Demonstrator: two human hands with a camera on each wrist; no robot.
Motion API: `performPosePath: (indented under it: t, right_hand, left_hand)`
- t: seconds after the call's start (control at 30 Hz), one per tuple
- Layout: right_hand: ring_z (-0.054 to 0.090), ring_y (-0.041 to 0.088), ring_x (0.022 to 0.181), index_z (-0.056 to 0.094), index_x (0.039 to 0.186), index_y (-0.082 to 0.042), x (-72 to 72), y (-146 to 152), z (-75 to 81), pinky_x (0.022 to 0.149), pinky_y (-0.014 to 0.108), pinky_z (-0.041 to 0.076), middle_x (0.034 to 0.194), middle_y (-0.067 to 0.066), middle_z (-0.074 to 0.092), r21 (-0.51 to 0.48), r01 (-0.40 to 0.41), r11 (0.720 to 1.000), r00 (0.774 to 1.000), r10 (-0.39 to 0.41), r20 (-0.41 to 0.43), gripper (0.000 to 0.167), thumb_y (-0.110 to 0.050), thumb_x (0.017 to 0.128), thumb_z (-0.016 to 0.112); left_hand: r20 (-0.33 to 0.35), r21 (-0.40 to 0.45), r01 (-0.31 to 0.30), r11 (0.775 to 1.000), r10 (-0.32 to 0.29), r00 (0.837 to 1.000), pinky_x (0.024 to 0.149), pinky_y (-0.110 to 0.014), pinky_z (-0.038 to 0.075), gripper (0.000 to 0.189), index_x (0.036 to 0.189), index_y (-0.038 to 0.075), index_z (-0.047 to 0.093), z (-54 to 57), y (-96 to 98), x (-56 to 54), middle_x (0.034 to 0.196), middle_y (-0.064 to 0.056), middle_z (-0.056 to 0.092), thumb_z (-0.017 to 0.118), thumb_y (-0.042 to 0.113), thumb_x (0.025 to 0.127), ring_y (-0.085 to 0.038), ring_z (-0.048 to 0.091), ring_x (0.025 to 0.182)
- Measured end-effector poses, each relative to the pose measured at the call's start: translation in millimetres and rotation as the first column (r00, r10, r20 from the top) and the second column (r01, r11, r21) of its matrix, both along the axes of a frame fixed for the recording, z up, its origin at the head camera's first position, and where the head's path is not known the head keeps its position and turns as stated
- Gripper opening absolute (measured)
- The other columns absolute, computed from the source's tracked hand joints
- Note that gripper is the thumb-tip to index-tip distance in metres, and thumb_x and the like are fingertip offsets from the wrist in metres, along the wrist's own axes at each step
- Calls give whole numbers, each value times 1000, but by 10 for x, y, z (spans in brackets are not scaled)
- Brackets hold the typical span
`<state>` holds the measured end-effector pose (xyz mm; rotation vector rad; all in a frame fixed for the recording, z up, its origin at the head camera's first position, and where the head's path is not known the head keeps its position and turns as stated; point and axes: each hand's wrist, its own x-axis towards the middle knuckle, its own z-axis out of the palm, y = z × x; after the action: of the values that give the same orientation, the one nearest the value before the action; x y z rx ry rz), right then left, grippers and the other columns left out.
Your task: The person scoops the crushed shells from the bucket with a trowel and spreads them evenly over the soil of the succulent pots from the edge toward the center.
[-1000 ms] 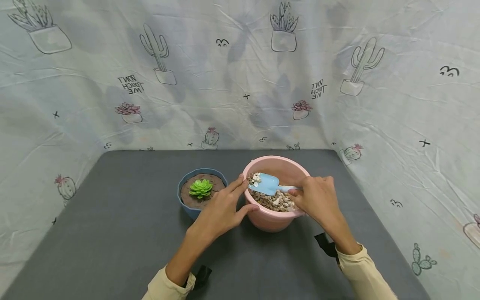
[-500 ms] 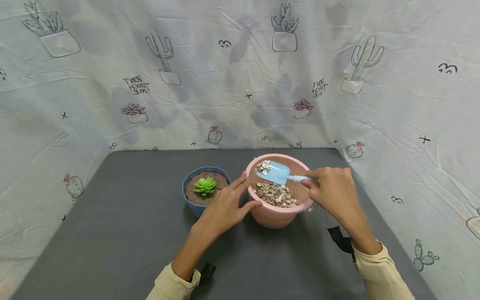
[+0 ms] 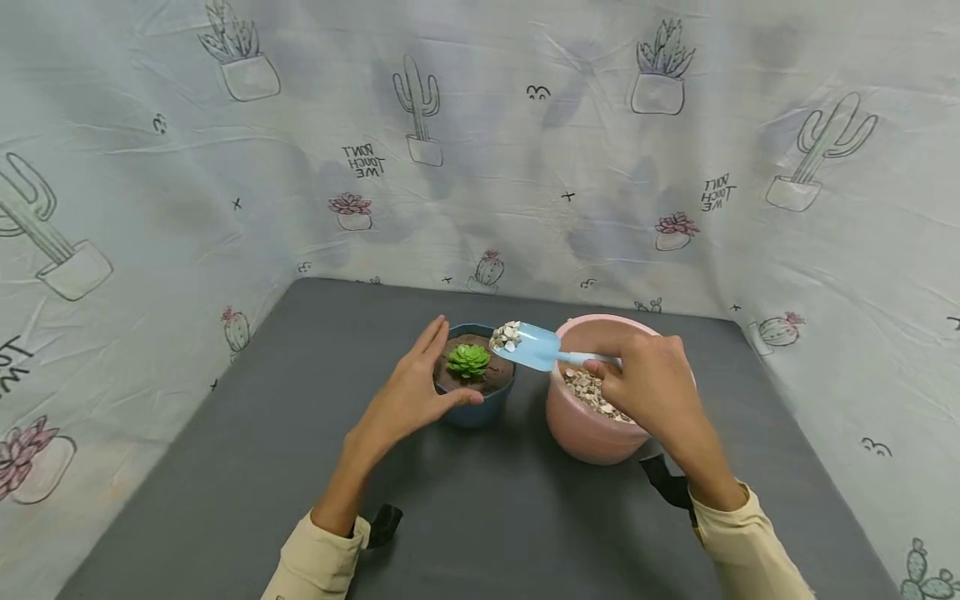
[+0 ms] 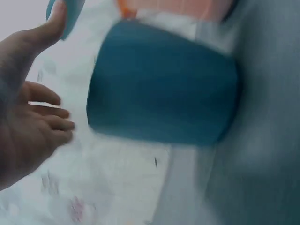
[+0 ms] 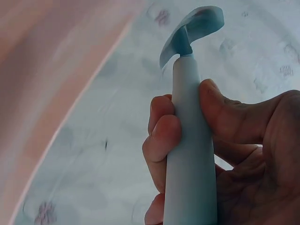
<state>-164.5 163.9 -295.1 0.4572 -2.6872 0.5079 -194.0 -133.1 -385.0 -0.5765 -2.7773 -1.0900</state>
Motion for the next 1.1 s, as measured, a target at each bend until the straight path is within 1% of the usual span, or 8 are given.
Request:
performPosePath:
  t: [0.13, 0.2, 0.27, 0.37, 0.5, 0.7, 0.9, 1.1]
  right_hand:
    - [21, 8, 56, 55, 59, -18, -68, -246, -49, 56, 26, 18, 57, -10, 24, 12, -57, 998, 997, 57, 50, 38, -9, 88, 78]
    - [21, 8, 54, 63, 63, -17, -93, -320, -74, 55, 24, 16, 55, -9, 30, 35, -70, 997, 993, 67, 97, 31, -9, 90, 76]
    - [23, 9, 52, 76, 75, -14, -123, -393, -92, 54, 24, 15, 54, -8, 40, 66, -72, 995, 990, 63, 129, 17, -11, 92, 75]
    - [26, 10, 51, 81, 86, -15, -177, -497, -117, 55, 26, 15, 55, -6, 50, 129, -72, 989, 986, 52, 159, 12, -14, 94, 73]
    - [27, 11, 52, 69, 66, -18, -235, -624, -146, 57, 27, 14, 53, -4, 41, 194, -82, 978, 988, 55, 143, 28, -15, 94, 72]
    - [34, 15, 47, 46, 48, -20, -334, -829, -191, 58, 31, 16, 48, -6, 33, 263, -66, 963, 994, 42, 96, 52, -17, 91, 75]
    - [43, 21, 50, 50, 59, -17, -401, -1093, -93, 67, 40, 30, 55, 1, 41, 422, -39, 906, 994, -7, 108, 46, -27, 92, 80]
    - [52, 25, 57, 61, 70, -14, -451, -1311, 66, 81, 50, 43, 64, 4, 50, 521, -38, 853, 987, -51, 155, 30, -23, 94, 75]
  left_hand:
    - [218, 2, -10, 1000, 9, 976, 125, -66, 31, 136, 169, 9, 1, -39, -208, -87, 178, -15, 4, 88, 59, 77, -40, 14, 164]
    - [258, 27, 5, 1000, -12, 966, 125, -65, 31, 141, 169, 8, -2, -86, -211, -132, 178, -16, 6, 89, 61, 75, -40, 15, 164]
    - [248, 52, 5, 999, -18, 969, 123, -65, 34, 143, 169, 8, -4, -137, -200, -166, 177, -16, 11, 90, 59, 74, -41, 20, 163]
    - [216, 107, -27, 994, 4, 976, 120, -65, 39, 142, 169, 8, -3, -198, -185, -179, 175, -15, 22, 94, 49, 74, -42, 29, 160]
    - [195, 169, -75, 983, 41, 980, 117, -64, 42, 140, 169, 9, 1, -223, -182, -158, 172, -14, 31, 98, 37, 72, -42, 37, 155]
    - [179, 180, -81, 980, 48, 983, 116, -63, 44, 136, 168, 6, 10, -224, -181, -135, 171, -14, 35, 99, 36, 70, -45, 43, 151]
    - [150, 192, -66, 979, 37, 988, 115, -59, 47, 130, 166, 4, 15, -242, -179, -127, 171, -16, 34, 98, 37, 71, -42, 46, 150]
    - [156, 202, -71, 977, 39, 987, 113, -58, 49, 128, 166, 6, 19, -232, -175, -130, 170, -16, 35, 99, 36, 70, -41, 48, 148]
